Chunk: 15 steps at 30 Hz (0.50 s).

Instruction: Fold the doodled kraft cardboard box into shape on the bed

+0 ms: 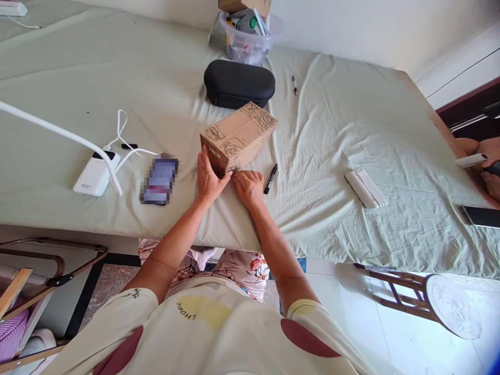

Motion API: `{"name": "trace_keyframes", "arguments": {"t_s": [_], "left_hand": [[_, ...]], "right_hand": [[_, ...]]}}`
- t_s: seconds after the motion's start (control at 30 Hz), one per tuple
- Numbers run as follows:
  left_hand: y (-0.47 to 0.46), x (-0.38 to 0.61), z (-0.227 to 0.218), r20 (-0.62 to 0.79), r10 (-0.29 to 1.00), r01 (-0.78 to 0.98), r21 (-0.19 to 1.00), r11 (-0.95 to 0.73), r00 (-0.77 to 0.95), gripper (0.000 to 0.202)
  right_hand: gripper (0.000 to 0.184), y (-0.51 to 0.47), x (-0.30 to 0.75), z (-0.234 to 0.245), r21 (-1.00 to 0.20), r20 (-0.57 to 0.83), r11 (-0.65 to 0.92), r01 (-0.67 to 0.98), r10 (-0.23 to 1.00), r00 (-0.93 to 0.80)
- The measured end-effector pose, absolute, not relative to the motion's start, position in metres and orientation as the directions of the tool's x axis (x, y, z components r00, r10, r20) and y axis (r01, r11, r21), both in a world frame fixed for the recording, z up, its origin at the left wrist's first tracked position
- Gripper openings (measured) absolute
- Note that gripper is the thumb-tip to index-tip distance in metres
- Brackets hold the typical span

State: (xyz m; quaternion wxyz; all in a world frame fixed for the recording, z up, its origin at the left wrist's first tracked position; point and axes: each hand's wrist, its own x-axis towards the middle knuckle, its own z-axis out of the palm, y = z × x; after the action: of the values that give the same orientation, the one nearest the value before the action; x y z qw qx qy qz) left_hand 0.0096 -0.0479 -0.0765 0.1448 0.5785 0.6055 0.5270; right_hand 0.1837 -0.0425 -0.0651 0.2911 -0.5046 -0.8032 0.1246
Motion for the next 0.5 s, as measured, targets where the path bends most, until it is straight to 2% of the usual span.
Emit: {"name": "trace_keyframes", "arguments": {"t_s": [0.1, 0.2, 0.33, 0.5], "left_hand": [[-0.049, 0.007, -0.075, 0.425, 0.863, 0.527, 0.817, -0.235, -0.274, 0.119], [-0.051, 0.005, -0.073, 0.424, 0.867, 0.511, 0.823, -0.248, -0.262, 0.118], [-0.051, 0.001, -0.072, 0.45, 0.856, 0.529, 0.806, -0.266, -0.255, 0.116], [-0.049, -0.002, -0.075, 0.486, 0.843, 0.517, 0.795, -0.317, -0.231, 0.117]], "right_hand": [[0.025, -0.042, 0.202, -0.059, -0.464, 0.297, 0.28, 0.84, 0.943, -0.149], [0.028, -0.038, 0.223, -0.059, -0.483, 0.244, 0.12, 0.868, 0.97, 0.002], [0.031, -0.029, 0.25, -0.066, -0.497, 0.275, 0.006, 0.868, 0.95, 0.151], [0.032, -0.023, 0.269, -0.071, -0.549, 0.326, -0.058, 0.834, 0.904, 0.278]]}}
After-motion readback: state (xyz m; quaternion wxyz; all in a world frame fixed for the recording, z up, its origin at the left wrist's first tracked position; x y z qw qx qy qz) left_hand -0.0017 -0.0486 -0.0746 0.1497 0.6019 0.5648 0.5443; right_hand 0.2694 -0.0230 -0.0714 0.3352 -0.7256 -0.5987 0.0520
